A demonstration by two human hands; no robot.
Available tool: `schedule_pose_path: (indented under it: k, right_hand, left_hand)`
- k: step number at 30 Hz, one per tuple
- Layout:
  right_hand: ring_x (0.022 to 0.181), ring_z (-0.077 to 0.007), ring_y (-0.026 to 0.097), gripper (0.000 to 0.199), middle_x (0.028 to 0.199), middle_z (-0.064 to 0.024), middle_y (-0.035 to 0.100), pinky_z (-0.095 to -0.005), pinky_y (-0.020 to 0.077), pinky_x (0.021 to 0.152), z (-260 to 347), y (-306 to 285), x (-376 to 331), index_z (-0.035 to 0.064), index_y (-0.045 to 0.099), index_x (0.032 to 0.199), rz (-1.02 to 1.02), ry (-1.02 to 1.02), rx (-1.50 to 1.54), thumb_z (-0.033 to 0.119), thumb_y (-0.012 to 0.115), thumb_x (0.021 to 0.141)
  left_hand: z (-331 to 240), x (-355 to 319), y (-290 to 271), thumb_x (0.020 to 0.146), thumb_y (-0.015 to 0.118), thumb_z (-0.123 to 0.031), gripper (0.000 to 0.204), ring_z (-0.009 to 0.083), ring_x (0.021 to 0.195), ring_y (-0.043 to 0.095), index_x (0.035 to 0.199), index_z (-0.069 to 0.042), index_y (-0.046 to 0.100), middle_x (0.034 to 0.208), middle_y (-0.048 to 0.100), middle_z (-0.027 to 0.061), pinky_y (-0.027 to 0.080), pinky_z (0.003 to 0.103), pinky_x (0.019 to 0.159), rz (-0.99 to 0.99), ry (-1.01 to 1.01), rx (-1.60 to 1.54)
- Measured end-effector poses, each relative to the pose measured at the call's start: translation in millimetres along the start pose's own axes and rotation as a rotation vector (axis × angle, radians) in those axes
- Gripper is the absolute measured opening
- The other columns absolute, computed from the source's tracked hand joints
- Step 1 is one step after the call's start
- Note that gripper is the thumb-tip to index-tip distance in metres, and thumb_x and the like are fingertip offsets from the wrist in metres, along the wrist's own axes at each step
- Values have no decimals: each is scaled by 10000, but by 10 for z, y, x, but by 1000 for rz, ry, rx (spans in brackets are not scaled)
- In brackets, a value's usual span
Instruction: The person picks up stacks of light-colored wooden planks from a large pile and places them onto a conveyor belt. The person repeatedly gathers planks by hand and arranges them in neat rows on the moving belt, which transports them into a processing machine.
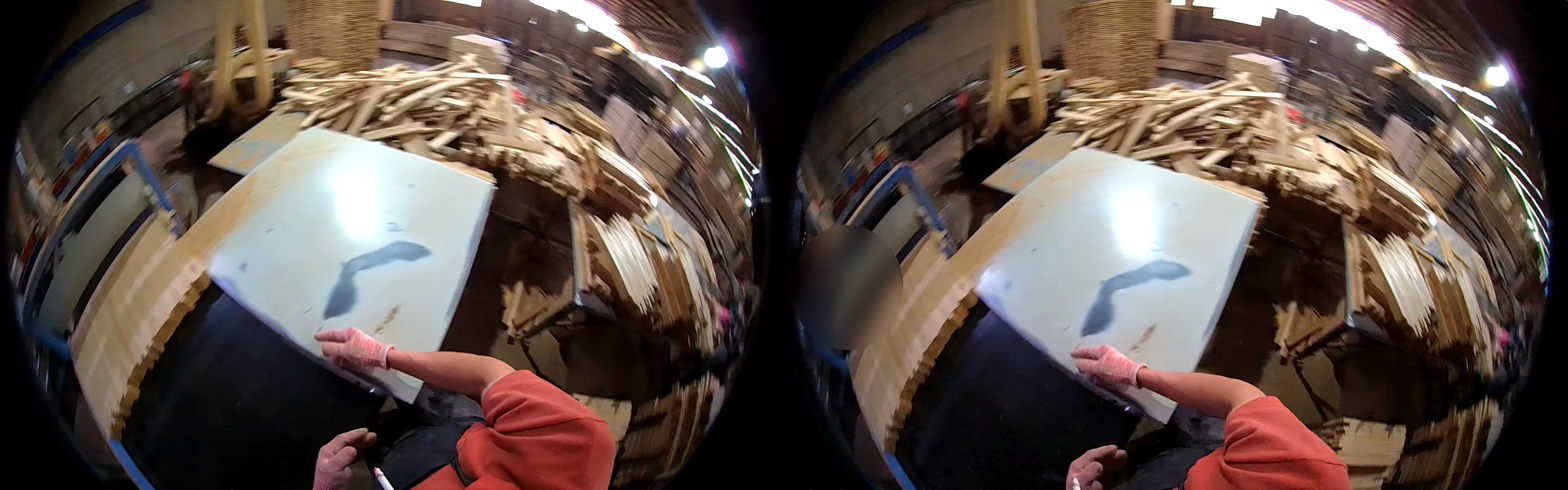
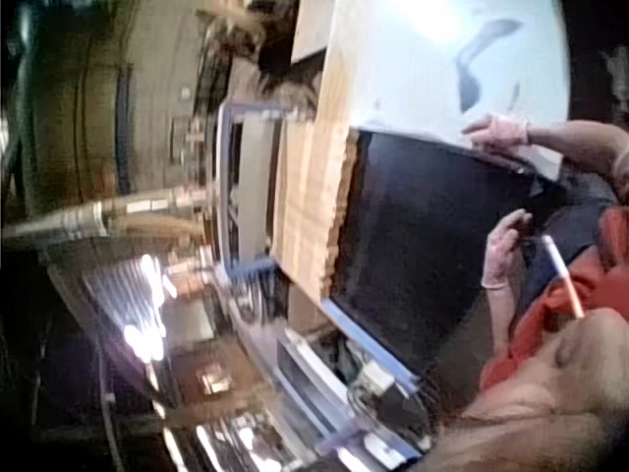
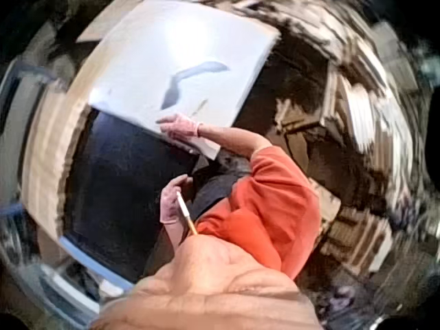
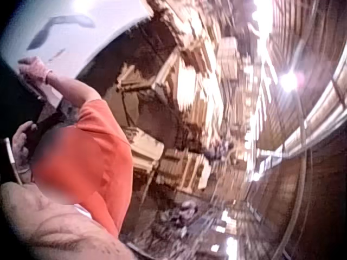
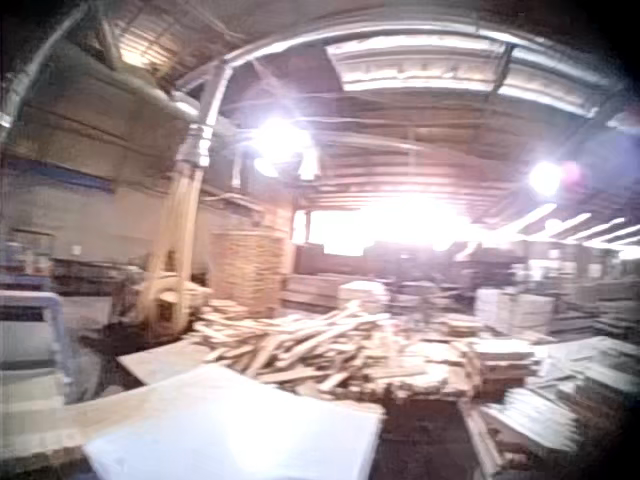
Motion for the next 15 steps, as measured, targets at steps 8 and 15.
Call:
schedule_pose_path:
  k: [8, 15]
  right_hand:
    - [786, -64, 556, 519, 1008, -10, 664, -224, 472, 631, -381, -1388, -1725, 59, 538, 1546, -387, -70, 422, 188, 659, 1057]
    - [712, -52, 477, 301, 927, 5, 601, -208, 405, 585, -1537, -2909, -3014, 85, 648, 1352, -770, -128, 709, 214, 651, 1080]
  left_hand:
    - [155, 981, 587, 1026, 679, -296, 529, 327, 1219, 700, 1401, 73, 622, 1296, 725, 228, 509, 440, 1126, 281, -148, 315]
    - [1152, 2020, 1755, 1028, 619, -235, 515, 355, 1293, 654, 1416, 102, 593, 1360, 679, 256, 482, 457, 1161, 434, -346, 440]
Point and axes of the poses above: each hand's wrist, its own x-axis towards the middle knuckle, its own y-axis out of the palm, z = x × y, the point moved 2 cm from there along x, towards the middle knuckle
